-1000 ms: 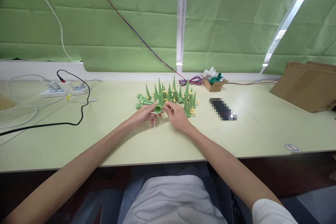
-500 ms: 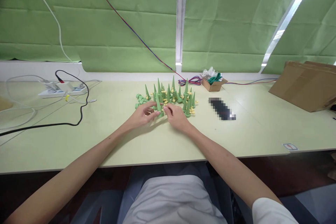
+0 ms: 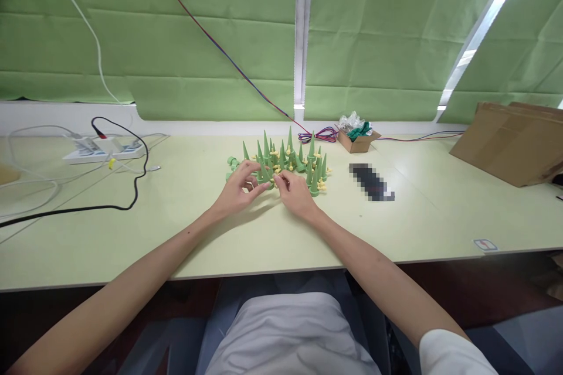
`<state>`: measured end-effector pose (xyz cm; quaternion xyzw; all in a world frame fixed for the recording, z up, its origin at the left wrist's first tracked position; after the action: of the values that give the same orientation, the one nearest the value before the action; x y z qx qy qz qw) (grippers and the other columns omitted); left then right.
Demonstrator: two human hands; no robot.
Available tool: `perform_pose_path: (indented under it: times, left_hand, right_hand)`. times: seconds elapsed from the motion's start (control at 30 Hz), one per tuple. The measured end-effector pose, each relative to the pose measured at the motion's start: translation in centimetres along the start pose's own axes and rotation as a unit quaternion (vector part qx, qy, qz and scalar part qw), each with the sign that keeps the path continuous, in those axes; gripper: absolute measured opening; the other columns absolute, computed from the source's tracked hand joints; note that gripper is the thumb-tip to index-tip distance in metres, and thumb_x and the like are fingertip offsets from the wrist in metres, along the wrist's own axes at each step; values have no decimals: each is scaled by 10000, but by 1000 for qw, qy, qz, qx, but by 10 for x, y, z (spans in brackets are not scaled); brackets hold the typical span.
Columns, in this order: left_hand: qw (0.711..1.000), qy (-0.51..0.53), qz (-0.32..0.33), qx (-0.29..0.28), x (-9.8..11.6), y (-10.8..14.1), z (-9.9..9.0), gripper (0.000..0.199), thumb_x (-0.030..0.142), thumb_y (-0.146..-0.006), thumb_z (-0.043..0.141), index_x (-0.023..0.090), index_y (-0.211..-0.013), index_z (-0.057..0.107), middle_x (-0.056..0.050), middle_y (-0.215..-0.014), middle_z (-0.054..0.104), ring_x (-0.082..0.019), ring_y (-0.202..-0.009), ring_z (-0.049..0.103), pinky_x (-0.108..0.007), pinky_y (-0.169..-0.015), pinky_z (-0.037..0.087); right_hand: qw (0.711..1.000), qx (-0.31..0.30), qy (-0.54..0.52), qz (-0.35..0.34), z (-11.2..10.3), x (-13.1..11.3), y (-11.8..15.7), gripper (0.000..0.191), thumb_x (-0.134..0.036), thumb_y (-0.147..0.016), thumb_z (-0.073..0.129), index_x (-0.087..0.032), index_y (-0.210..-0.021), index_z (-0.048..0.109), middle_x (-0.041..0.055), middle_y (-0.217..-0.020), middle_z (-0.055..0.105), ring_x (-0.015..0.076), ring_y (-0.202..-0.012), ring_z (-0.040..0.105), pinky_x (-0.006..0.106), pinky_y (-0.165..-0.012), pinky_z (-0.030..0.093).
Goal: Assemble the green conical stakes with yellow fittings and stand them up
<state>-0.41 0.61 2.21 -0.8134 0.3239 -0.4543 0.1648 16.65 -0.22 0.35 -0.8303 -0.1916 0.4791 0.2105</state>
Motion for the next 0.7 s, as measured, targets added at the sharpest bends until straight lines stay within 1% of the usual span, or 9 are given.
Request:
perform_pose_path:
  times: [0.07, 0.13, 0.23, 0.3, 0.37, 0.43, 0.47, 0.57, 0.7]
  left_hand:
    - [999, 30, -16, 24, 3, 0, -2, 351, 504, -895, 604, 222, -1099, 560, -67, -1102, 569, -89, -641, 552, -246, -560, 475]
    - [996, 62, -54, 34, 4, 0, -5, 363, 559, -916, 546, 213, -1026, 548, -37, -931, 609, -98, -616, 549, -235, -541, 435]
    - [990, 79, -112, 27, 4, -1, -8, 504, 628, -938, 443, 176, -760, 578, 15, -574, 516, -92, -496, 464, -237, -521, 393]
    - [986, 86, -143, -1, 1, -2, -6, 625, 663, -937, 396, 161, -615, 584, 7, -474, 473, -96, -457, 444, -245, -510, 388]
    - [978, 101, -173, -51, -3, -2, -1, 684, 692, -926, 378, 152, -579, 615, -25, -472, 516, -113, -452, 472, -256, -492, 387]
    - [968, 118, -197, -100, -6, -1, 5, 696, 707, -915, 380, 142, -614, 653, -56, -518, 574, -126, -463, 498, -264, -482, 388]
    - [965, 124, -204, -112, -7, 0, 7, 686, 707, -911, 391, 139, -643, 666, -63, -543, 594, -125, -465, 500, -265, -480, 387]
    - [962, 127, -208, -124, -10, 2, 11, 648, 703, -900, 427, 140, -690, 669, -54, -577, 612, -111, -448, 476, -263, -482, 382]
    - [967, 109, -181, -140, -11, 4, 10, 650, 692, -911, 422, 147, -618, 625, -29, -483, 546, -111, -419, 459, -270, -497, 383]
  right_hand:
    - [1000, 14, -11, 2, -1, 0, 0, 338, -419, -965, 451, -210, -701, 456, -24, -626, 470, 130, -576, 393, 274, -589, 312]
    - [999, 20, -26, 9, -1, 0, 0, 331, -438, -965, 456, -210, -726, 483, -17, -651, 487, 130, -576, 395, 273, -577, 316]
    - [999, 21, -46, 19, -2, 0, 1, 324, -464, -962, 459, -212, -766, 511, -14, -672, 493, 123, -545, 373, 274, -549, 309]
    - [998, 19, -55, 17, -2, -1, 2, 315, -468, -961, 465, -212, -787, 522, -16, -677, 491, 118, -530, 363, 274, -539, 308]
    - [998, 13, -58, 9, -2, -3, 2, 304, -462, -960, 471, -210, -800, 530, -14, -685, 500, 116, -530, 371, 272, -538, 312]
    - [998, 5, -60, 0, -2, -4, 2, 293, -449, -960, 475, -209, -805, 537, -12, -689, 508, 117, -534, 387, 271, -542, 319]
    - [998, 0, -61, -2, -2, -5, 3, 286, -440, -961, 476, -208, -807, 540, -13, -687, 507, 117, -536, 394, 271, -546, 323]
    - [998, -12, -64, -5, -2, -4, 3, 266, -413, -965, 475, -206, -815, 549, -17, -685, 502, 117, -540, 405, 271, -556, 327]
    - [998, -13, -57, -8, -2, -2, 3, 258, -402, -968, 475, -204, -822, 552, -12, -713, 527, 119, -561, 410, 271, -568, 328]
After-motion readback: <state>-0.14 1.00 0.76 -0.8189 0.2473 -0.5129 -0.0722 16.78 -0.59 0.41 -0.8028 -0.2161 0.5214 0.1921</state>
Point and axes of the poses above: each hand's wrist, its own y-axis away from the middle knuckle, its own z-axis out of the palm, x = y × z, the point moved 3 cm from there along -y, towards the middle knuckle
